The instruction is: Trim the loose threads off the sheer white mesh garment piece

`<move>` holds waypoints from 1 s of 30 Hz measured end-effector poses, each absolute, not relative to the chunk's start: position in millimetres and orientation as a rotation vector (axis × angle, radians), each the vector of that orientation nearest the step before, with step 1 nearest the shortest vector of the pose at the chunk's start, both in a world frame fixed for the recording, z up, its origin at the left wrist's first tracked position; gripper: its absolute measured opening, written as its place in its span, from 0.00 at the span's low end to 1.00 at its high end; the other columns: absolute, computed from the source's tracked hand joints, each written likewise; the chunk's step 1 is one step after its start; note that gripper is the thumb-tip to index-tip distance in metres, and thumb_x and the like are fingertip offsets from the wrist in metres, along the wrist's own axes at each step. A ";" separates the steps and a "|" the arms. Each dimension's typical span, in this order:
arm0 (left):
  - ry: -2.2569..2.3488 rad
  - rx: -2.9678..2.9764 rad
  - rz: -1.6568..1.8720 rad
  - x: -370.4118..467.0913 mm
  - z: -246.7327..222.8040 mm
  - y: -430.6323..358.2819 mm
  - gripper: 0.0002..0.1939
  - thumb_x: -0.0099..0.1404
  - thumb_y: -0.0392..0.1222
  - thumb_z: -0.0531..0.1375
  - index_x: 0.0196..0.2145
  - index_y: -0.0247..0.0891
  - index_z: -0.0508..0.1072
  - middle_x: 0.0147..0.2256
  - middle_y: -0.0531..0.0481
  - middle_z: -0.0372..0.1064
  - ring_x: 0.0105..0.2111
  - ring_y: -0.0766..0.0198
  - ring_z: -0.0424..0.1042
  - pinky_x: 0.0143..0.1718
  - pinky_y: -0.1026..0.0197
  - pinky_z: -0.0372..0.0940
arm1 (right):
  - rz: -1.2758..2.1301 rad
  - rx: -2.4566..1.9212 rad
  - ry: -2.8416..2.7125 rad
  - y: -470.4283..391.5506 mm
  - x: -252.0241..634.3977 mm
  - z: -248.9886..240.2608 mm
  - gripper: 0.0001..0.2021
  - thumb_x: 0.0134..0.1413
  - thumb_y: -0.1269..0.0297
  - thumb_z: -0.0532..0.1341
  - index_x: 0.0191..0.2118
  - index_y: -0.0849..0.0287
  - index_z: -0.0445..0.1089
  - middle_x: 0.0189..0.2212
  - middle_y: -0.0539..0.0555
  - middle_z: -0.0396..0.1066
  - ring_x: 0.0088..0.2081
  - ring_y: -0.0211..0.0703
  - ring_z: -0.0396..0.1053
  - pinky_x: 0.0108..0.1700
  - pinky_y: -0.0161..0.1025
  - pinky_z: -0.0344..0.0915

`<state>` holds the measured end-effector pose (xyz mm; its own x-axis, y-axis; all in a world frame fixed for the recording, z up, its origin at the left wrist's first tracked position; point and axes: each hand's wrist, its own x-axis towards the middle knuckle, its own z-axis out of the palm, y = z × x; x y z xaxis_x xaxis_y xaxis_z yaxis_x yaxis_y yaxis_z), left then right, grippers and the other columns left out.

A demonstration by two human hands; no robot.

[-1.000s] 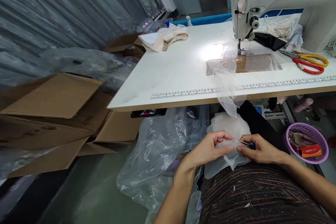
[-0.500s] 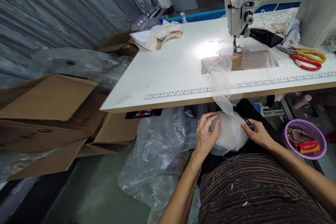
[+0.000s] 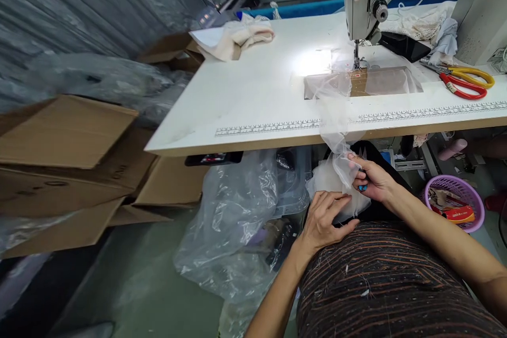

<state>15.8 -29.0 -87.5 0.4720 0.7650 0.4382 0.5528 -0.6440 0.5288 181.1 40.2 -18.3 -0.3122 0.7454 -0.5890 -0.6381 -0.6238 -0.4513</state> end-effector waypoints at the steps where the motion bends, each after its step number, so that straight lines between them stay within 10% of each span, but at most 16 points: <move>1: 1.088 2.450 0.903 19.1 -87.4 -29.1 0.17 0.61 0.47 0.64 0.47 0.39 0.76 0.42 0.40 0.77 0.40 0.52 0.75 0.43 0.50 0.66 | 2.027 -1.001 -0.153 40.0 181.3 -17.7 0.11 0.49 0.72 0.68 0.31 0.59 0.63 0.18 0.39 0.61 0.13 0.22 0.45 0.14 0.23 0.39; 7: 0.873 2.477 0.571 28.8 -88.9 -31.7 0.17 0.69 0.38 0.54 0.54 0.43 0.72 0.52 0.42 0.75 0.54 0.51 0.70 0.56 0.43 0.60 | 2.056 -1.018 -0.159 32.8 186.7 -16.3 0.08 0.53 0.72 0.65 0.31 0.59 0.64 0.15 0.39 0.57 0.13 0.24 0.43 0.13 0.22 0.39; 17: 0.953 0.597 1.054 32.1 -64.8 -22.6 0.24 0.60 0.63 0.56 0.35 0.36 0.72 0.34 0.43 0.77 0.32 0.58 0.76 0.34 0.57 0.70 | 2.199 -0.864 -0.297 -1.0 190.4 -25.7 0.15 0.44 0.66 0.72 0.28 0.60 0.63 0.15 0.38 0.56 0.14 0.22 0.38 0.14 0.22 0.40; 21: 0.998 0.348 1.152 28.0 -59.9 -12.2 0.24 0.51 0.58 0.67 0.38 0.36 0.73 0.34 0.48 0.75 0.28 0.67 0.72 0.31 0.64 0.68 | 2.117 -0.931 -0.507 -1.6 201.7 -36.5 0.17 0.41 0.58 0.73 0.29 0.60 0.66 0.15 0.38 0.55 0.15 0.24 0.38 0.16 0.25 0.39; 30: 1.529 1.217 1.204 14.7 -93.8 -19.6 0.35 0.54 0.51 0.67 0.56 0.38 0.62 0.32 0.53 0.71 0.29 0.64 0.72 0.34 0.60 0.67 | 1.037 -1.662 -1.857 -3.9 231.1 -71.1 0.17 0.59 0.61 0.56 0.49 0.59 0.74 0.30 0.54 0.77 0.31 0.46 0.72 0.37 0.42 0.66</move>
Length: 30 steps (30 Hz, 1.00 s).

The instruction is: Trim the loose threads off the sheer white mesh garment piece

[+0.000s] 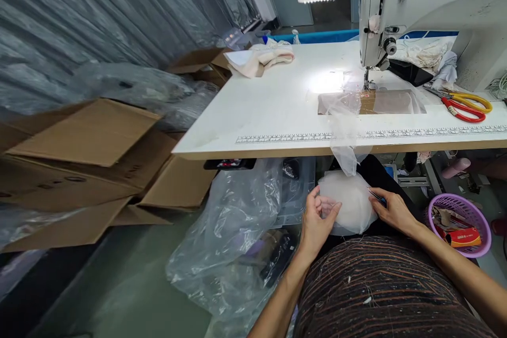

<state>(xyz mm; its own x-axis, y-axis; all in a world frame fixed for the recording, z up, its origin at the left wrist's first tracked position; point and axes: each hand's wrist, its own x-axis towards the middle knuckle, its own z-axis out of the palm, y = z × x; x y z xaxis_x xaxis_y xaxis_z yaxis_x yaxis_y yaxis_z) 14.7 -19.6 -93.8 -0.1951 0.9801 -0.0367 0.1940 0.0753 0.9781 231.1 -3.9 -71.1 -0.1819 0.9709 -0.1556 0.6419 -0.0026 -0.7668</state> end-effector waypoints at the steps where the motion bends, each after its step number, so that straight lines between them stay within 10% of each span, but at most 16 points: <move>1: 1.625 1.355 1.226 15.0 -98.8 -19.1 0.34 0.55 0.50 0.66 0.56 0.38 0.61 0.36 0.48 0.72 0.33 0.61 0.73 0.37 0.57 0.68 | 0.951 -1.721 -1.934 -5.8 232.8 -72.0 0.18 0.60 0.61 0.55 0.52 0.59 0.72 0.33 0.55 0.78 0.32 0.48 0.73 0.38 0.42 0.66; 7: 1.838 2.096 1.273 20.8 -103.2 -21.2 0.28 0.67 0.47 0.57 0.61 0.37 0.59 0.56 0.33 0.61 0.57 0.46 0.63 0.55 0.42 0.61 | 0.525 -1.708 -1.971 -8.9 225.6 -68.9 0.18 0.61 0.60 0.55 0.51 0.62 0.71 0.41 0.63 0.74 0.36 0.50 0.74 0.36 0.41 0.66; 14: 1.462 2.531 0.763 30.1 -113.8 -12.3 0.44 0.55 0.51 0.66 0.65 0.38 0.56 0.62 0.30 0.57 0.62 0.37 0.57 0.62 0.32 0.49 | 1.015 -1.393 -1.603 23.9 196.3 -93.6 0.11 0.57 0.57 0.55 0.33 0.59 0.69 0.28 0.53 0.71 0.30 0.42 0.67 0.35 0.38 0.64; 23: 1.406 2.285 0.723 13.6 -132.7 5.7 0.47 0.53 0.54 0.68 0.65 0.40 0.55 0.64 0.33 0.54 0.63 0.39 0.58 0.59 0.37 0.58 | 1.072 -1.328 -1.402 34.4 194.5 -111.2 0.20 0.56 0.46 0.52 0.24 0.57 0.63 0.18 0.47 0.58 0.21 0.36 0.54 0.21 0.33 0.55; 30: 1.457 2.167 1.227 10.3 -99.3 6.3 0.19 0.70 0.45 0.54 0.57 0.40 0.65 0.54 0.38 0.66 0.54 0.52 0.69 0.53 0.46 0.67 | 1.000 -1.177 -1.398 33.7 183.9 -65.1 0.15 0.51 0.52 0.63 0.39 0.58 0.69 0.18 0.43 0.57 0.19 0.33 0.52 0.22 0.33 0.54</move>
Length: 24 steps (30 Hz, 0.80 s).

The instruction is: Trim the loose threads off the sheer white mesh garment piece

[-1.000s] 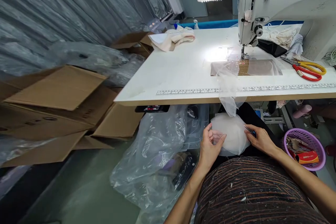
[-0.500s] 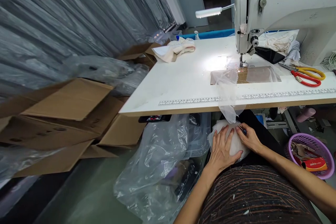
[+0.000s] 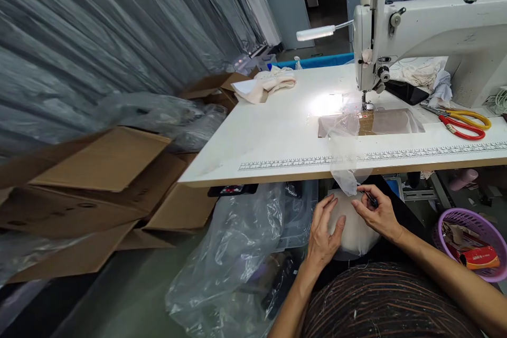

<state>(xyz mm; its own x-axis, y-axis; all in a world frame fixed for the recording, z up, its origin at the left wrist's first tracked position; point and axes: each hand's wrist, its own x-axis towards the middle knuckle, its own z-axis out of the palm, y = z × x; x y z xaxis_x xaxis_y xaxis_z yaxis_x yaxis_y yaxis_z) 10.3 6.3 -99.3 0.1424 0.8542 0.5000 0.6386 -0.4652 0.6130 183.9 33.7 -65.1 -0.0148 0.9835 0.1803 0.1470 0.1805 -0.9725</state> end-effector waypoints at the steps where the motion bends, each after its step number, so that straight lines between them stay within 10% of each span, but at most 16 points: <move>1: 1.478 2.162 1.300 10.5 -90.0 7.0 0.17 0.71 0.43 0.54 0.55 0.39 0.67 0.52 0.39 0.67 0.53 0.54 0.70 0.52 0.48 0.68 | 0.982 -1.164 -1.396 34.8 179.8 -60.0 0.14 0.52 0.52 0.63 0.38 0.58 0.69 0.18 0.43 0.56 0.19 0.33 0.52 0.22 0.33 0.54; 13: 1.154 2.401 1.708 12.3 -9.8 -7.6 0.10 0.66 0.35 0.57 0.45 0.38 0.71 0.42 0.45 0.76 0.43 0.57 0.76 0.47 0.49 0.68 | 0.782 -0.721 -1.812 -23.9 184.0 -16.0 0.06 0.45 0.74 0.57 0.27 0.56 0.59 0.33 0.54 0.63 0.32 0.40 0.64 0.30 0.35 0.62; 21: 1.102 2.079 1.066 13.0 -20.8 -9.4 0.37 0.69 0.66 0.39 0.37 0.37 0.79 0.23 0.48 0.72 0.26 0.58 0.69 0.37 0.52 0.62 | 1.123 -0.657 -1.866 -31.7 189.9 -16.6 0.10 0.40 0.74 0.53 0.25 0.54 0.48 0.21 0.44 0.51 0.22 0.33 0.49 0.24 0.34 0.49; 24: 1.065 1.754 0.892 13.9 -29.2 -7.4 0.34 0.65 0.69 0.48 0.34 0.37 0.81 0.22 0.48 0.71 0.26 0.60 0.68 0.34 0.56 0.63 | 1.189 -0.725 -1.862 -32.3 193.1 -22.1 0.09 0.41 0.73 0.53 0.24 0.55 0.49 0.19 0.43 0.48 0.21 0.32 0.46 0.23 0.33 0.47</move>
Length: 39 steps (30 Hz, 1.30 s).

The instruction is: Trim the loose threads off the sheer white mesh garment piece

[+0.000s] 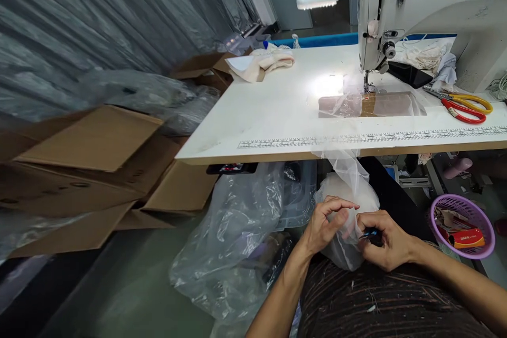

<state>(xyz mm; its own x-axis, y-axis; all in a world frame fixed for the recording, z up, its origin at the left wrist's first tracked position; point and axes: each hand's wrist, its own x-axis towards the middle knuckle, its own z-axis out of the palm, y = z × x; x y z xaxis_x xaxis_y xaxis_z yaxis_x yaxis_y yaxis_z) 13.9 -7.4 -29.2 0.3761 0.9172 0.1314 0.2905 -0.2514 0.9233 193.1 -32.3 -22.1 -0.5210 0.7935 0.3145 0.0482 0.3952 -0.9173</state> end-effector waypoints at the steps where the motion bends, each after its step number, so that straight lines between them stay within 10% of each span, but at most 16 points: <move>1: 1.045 1.662 0.870 15.0 -31.3 -6.6 0.30 0.63 0.67 0.53 0.34 0.37 0.81 0.23 0.48 0.71 0.26 0.60 0.68 0.33 0.57 0.63 | 1.212 -0.748 -1.865 -32.3 194.4 -24.4 0.08 0.42 0.73 0.53 0.23 0.55 0.50 0.19 0.43 0.48 0.21 0.32 0.46 0.23 0.32 0.47; 8: 1.004 1.333 0.969 19.7 -35.0 -4.0 0.18 0.57 0.57 0.66 0.27 0.36 0.77 0.31 0.47 0.75 0.32 0.62 0.72 0.36 0.61 0.66 | 1.358 -0.996 -1.822 -21.6 207.2 -33.2 0.08 0.56 0.61 0.55 0.28 0.57 0.59 0.20 0.44 0.55 0.22 0.33 0.52 0.25 0.32 0.52; 15: 1.176 1.333 0.927 15.6 -35.0 -6.0 0.15 0.58 0.51 0.65 0.35 0.36 0.80 0.33 0.45 0.80 0.30 0.60 0.75 0.30 0.62 0.68 | 1.191 -1.291 -1.859 -6.1 204.7 -36.5 0.28 0.68 0.46 0.40 0.33 0.58 0.69 0.23 0.50 0.64 0.25 0.38 0.61 0.29 0.36 0.56; 39: 1.227 1.350 0.865 18.9 -21.4 -5.5 0.12 0.57 0.49 0.65 0.30 0.35 0.79 0.27 0.49 0.77 0.25 0.64 0.71 0.27 0.64 0.65 | 0.815 -1.373 -2.142 -0.8 198.2 -33.5 0.17 0.67 0.56 0.51 0.29 0.57 0.67 0.20 0.49 0.63 0.20 0.36 0.55 0.26 0.36 0.45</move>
<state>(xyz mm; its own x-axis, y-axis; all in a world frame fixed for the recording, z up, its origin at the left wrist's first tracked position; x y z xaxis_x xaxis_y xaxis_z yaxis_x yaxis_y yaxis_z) 18.9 -5.5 -21.4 0.2073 0.9686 -0.1370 0.1967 0.0959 0.9758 198.2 -0.8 -33.5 -0.3918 0.9177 0.0665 0.6411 0.3241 -0.6956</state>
